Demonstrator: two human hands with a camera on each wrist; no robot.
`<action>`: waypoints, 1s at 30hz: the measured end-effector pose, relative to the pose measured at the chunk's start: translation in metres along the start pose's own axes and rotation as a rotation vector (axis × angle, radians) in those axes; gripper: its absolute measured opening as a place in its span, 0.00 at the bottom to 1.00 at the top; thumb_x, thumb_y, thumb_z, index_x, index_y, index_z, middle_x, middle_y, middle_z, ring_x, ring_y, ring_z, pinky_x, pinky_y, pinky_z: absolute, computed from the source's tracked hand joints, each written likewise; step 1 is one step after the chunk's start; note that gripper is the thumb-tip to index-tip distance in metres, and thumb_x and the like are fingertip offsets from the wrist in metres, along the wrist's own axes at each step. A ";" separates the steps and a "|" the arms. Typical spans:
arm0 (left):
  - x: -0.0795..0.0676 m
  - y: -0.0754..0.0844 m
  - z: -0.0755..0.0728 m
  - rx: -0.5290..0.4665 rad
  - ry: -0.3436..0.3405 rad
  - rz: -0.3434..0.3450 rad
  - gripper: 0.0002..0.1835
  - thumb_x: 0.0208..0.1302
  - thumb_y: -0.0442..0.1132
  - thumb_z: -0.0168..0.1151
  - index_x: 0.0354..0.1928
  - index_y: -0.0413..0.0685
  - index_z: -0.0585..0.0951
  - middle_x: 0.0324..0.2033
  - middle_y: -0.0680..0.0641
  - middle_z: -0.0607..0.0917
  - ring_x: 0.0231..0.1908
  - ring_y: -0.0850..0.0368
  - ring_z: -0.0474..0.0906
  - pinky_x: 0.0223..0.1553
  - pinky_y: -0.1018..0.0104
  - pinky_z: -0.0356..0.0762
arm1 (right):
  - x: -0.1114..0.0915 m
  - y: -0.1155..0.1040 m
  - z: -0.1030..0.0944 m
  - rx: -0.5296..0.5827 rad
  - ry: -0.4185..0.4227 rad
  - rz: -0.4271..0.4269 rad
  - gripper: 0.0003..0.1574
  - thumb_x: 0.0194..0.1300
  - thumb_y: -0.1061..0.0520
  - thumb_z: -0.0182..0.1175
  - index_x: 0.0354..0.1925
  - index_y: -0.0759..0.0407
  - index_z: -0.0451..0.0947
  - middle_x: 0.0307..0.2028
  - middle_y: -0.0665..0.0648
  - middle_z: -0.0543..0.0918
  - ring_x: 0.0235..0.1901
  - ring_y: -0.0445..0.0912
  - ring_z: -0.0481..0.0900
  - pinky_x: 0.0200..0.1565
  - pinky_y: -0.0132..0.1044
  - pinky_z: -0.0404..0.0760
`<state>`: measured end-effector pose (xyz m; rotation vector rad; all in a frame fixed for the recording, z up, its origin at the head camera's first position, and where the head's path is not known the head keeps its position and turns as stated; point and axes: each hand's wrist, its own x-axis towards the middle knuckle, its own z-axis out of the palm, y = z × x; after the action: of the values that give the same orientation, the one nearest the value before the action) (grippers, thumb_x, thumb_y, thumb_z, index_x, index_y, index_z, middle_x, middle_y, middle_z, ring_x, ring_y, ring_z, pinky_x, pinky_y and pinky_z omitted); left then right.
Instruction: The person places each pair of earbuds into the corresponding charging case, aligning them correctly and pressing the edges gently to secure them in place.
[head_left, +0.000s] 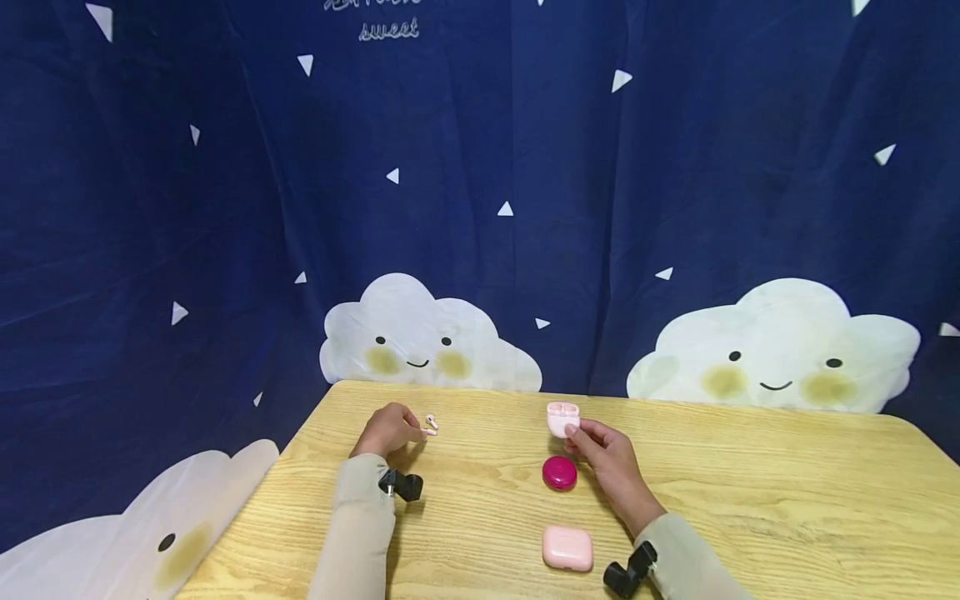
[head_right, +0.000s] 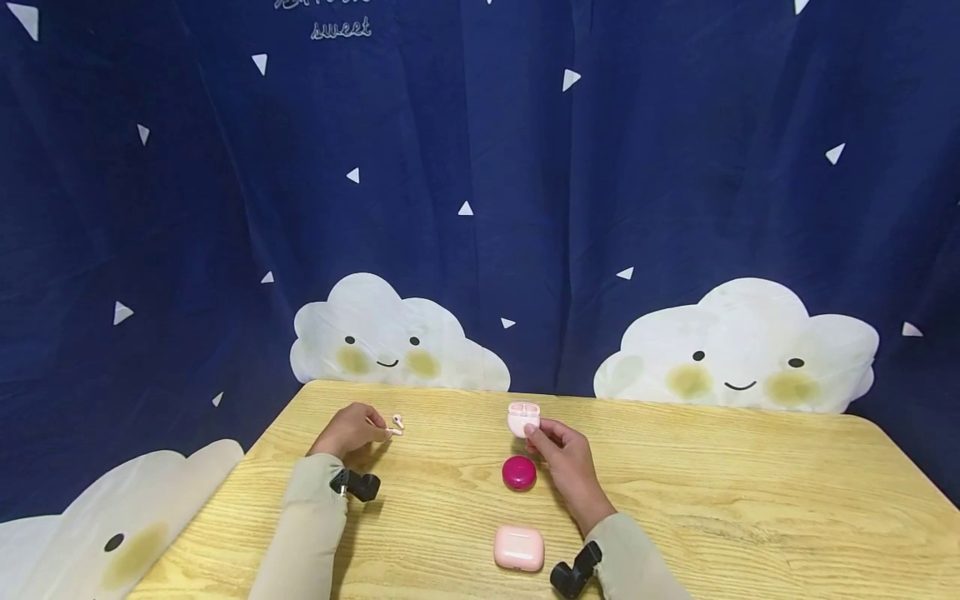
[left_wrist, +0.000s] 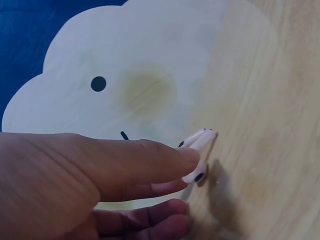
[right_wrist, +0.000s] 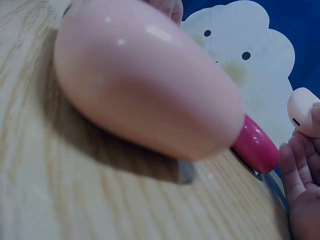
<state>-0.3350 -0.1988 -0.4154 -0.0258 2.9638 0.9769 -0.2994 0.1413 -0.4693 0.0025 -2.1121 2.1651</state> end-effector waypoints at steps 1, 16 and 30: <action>0.001 -0.001 0.001 0.006 0.000 0.002 0.08 0.52 0.37 0.71 0.29 0.42 0.81 0.24 0.49 0.78 0.25 0.55 0.71 0.27 0.65 0.69 | 0.000 0.000 0.000 0.002 0.001 0.000 0.26 0.64 0.51 0.64 0.52 0.69 0.77 0.39 0.61 0.83 0.38 0.46 0.82 0.46 0.36 0.81; 0.006 -0.001 0.012 0.012 0.024 -0.013 0.24 0.52 0.39 0.71 0.09 0.52 0.65 0.08 0.55 0.62 0.13 0.60 0.55 0.17 0.67 0.55 | 0.002 0.003 0.001 0.006 0.007 -0.014 0.26 0.64 0.51 0.65 0.50 0.71 0.77 0.38 0.63 0.83 0.36 0.45 0.82 0.44 0.34 0.82; 0.004 0.002 0.015 0.073 0.043 -0.024 0.23 0.54 0.38 0.69 0.09 0.52 0.66 0.08 0.55 0.65 0.13 0.59 0.59 0.18 0.67 0.57 | 0.002 0.003 0.001 0.017 0.002 -0.010 0.25 0.64 0.52 0.65 0.50 0.71 0.77 0.38 0.64 0.83 0.35 0.44 0.82 0.43 0.34 0.82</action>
<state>-0.3393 -0.1886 -0.4266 -0.0817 3.0284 0.8758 -0.3016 0.1405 -0.4718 0.0120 -2.0877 2.1761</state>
